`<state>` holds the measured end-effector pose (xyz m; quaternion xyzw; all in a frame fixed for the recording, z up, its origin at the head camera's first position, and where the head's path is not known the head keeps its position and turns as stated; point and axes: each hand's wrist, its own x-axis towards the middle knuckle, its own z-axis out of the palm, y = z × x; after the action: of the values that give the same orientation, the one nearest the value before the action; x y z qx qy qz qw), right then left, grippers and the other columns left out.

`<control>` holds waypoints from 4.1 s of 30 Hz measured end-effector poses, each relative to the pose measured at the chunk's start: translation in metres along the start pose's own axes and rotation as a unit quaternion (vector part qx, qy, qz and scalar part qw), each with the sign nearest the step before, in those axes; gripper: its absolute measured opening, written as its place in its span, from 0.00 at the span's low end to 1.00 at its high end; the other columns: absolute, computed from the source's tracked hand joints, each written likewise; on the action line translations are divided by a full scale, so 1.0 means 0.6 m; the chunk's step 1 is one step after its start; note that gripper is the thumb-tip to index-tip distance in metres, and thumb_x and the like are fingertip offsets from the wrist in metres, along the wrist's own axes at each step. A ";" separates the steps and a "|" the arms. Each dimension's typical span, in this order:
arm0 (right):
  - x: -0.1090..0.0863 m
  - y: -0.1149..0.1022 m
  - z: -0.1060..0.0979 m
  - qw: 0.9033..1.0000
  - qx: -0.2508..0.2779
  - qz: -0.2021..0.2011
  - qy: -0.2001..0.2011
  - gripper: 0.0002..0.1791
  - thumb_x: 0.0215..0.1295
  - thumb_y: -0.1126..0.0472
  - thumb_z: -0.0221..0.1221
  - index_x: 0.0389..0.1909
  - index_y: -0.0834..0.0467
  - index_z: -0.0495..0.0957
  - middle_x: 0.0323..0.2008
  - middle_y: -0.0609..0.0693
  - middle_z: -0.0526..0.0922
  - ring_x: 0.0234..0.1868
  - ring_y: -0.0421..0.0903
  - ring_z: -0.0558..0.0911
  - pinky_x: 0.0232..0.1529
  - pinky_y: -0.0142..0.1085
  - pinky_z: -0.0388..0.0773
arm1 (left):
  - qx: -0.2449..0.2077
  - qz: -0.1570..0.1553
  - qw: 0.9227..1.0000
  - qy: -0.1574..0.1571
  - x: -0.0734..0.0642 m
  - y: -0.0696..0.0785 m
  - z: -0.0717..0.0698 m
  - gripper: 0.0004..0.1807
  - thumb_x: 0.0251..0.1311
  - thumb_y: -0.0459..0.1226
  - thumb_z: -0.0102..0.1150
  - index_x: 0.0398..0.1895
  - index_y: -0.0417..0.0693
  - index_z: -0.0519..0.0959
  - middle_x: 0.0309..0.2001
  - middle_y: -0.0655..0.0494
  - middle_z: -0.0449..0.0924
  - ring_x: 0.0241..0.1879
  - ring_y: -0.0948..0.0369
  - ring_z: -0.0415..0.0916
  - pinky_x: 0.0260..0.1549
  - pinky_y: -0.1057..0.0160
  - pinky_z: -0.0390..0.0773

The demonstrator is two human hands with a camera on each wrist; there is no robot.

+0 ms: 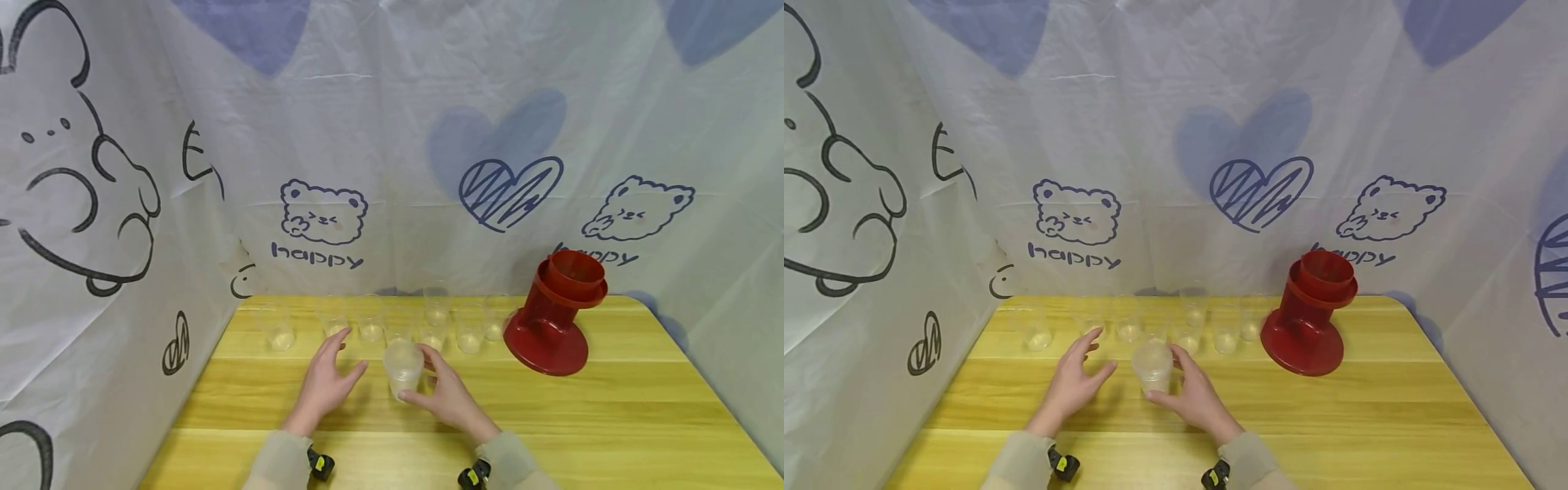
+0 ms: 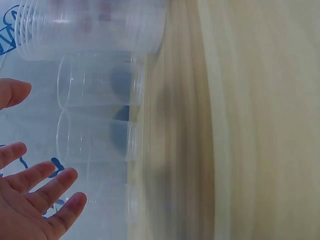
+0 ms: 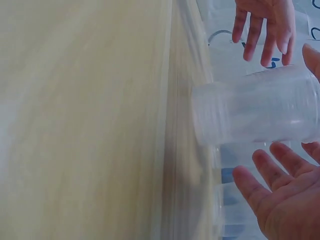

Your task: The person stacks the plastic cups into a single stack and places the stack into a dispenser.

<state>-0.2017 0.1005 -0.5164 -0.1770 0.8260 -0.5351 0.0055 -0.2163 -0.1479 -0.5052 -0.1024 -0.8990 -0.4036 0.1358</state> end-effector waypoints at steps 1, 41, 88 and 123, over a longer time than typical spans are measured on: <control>0.000 0.001 0.001 1.000 0.003 0.000 0.001 0.48 0.54 0.51 0.73 0.72 0.57 0.59 0.61 0.56 0.73 0.62 0.57 0.72 0.57 0.58 0.73 | -0.011 -0.003 1.000 -0.004 0.003 0.001 0.002 0.40 0.57 0.45 0.70 0.72 0.51 0.64 0.67 0.50 0.67 0.58 0.50 0.72 0.53 0.43 0.75; -0.027 -0.045 -0.040 0.994 0.101 0.038 0.016 0.36 0.58 0.66 0.69 0.65 0.66 0.64 0.55 0.62 0.76 0.56 0.61 0.76 0.58 0.58 0.72 | -0.105 -0.006 0.992 -0.071 0.069 0.024 0.074 0.30 0.63 0.42 0.66 0.67 0.48 0.70 0.68 0.44 0.65 0.57 0.43 0.73 0.54 0.43 0.75; -0.009 0.024 -0.033 0.993 0.119 0.021 0.000 0.43 0.55 0.64 0.72 0.70 0.59 0.62 0.62 0.60 0.73 0.59 0.55 0.74 0.58 0.48 0.74 | -0.124 -0.048 0.990 -0.034 0.052 0.020 0.070 0.42 0.56 0.44 0.72 0.69 0.40 0.61 0.61 0.41 0.68 0.58 0.46 0.71 0.54 0.44 0.74; -0.004 0.023 -0.033 0.988 0.145 0.056 0.006 0.40 0.54 0.61 0.73 0.67 0.61 0.66 0.59 0.60 0.75 0.59 0.56 0.75 0.60 0.49 0.73 | -0.152 -0.053 0.987 -0.018 0.053 0.025 0.044 0.41 0.53 0.44 0.74 0.68 0.39 0.66 0.58 0.40 0.73 0.54 0.46 0.73 0.52 0.46 0.75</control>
<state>-0.2072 0.1237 -0.5208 -0.1246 0.7484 -0.6490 0.0558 -0.2461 -0.1159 -0.5010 -0.0812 -0.8335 -0.5405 0.0806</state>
